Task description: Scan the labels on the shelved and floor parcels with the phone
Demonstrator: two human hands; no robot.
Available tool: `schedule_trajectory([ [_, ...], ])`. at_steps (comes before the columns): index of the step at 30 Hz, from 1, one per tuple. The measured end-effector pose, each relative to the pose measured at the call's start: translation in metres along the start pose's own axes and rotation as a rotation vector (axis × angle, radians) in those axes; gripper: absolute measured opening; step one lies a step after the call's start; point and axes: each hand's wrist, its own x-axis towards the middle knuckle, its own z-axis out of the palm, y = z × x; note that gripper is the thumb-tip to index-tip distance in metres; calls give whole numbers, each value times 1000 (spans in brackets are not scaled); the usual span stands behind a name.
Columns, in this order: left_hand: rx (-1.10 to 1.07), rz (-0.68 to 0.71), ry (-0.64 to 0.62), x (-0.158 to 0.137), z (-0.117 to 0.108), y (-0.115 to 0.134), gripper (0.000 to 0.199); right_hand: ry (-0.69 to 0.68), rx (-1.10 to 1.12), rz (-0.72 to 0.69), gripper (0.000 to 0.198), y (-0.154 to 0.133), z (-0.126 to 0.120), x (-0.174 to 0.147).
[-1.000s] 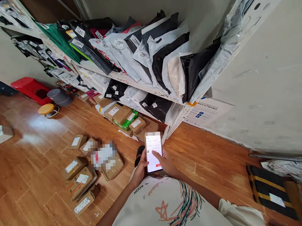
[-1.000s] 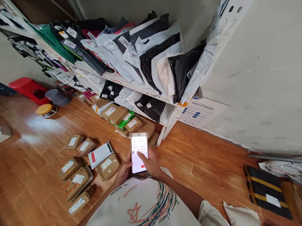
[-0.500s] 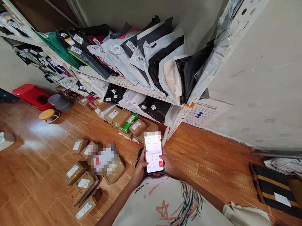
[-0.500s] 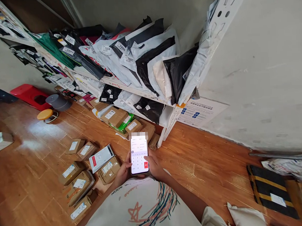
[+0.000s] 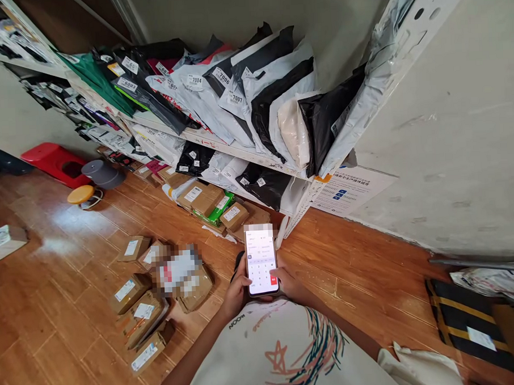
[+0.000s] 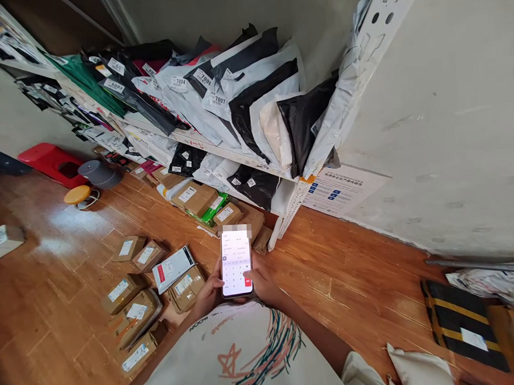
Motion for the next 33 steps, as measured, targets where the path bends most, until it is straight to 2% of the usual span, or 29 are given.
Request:
schedule_trajectory([
  [3, 4, -60, -20, -7, 3, 5, 110, 9, 14, 0, 41, 4, -1, 2],
  [6, 66, -125, -17, -13, 6, 8, 113, 26, 20, 2, 39, 8, -1, 3],
  [11, 111, -101, 61, -15, 9, 5, 114, 50, 18, 7, 36, 14, -1, 4],
  [18, 32, -68, -20, -15, -3, -7, 111, 128, -22, 3, 34, 21, 0, 6],
  [22, 25, -32, -14, -19, -2, -7, 109, 62, -64, 17, 29, 9, 0, -2],
  [26, 13, -25, 11, -31, 2, -2, 105, -63, -90, 51, 55, 1, 5, -11],
  [30, -8, 14, 8, -42, -2, 3, 100, -67, -71, 76, 34, 13, 19, -8],
  [33, -6, 62, 14, -45, -13, 6, 93, -19, -72, 62, 30, 28, 33, 0],
])
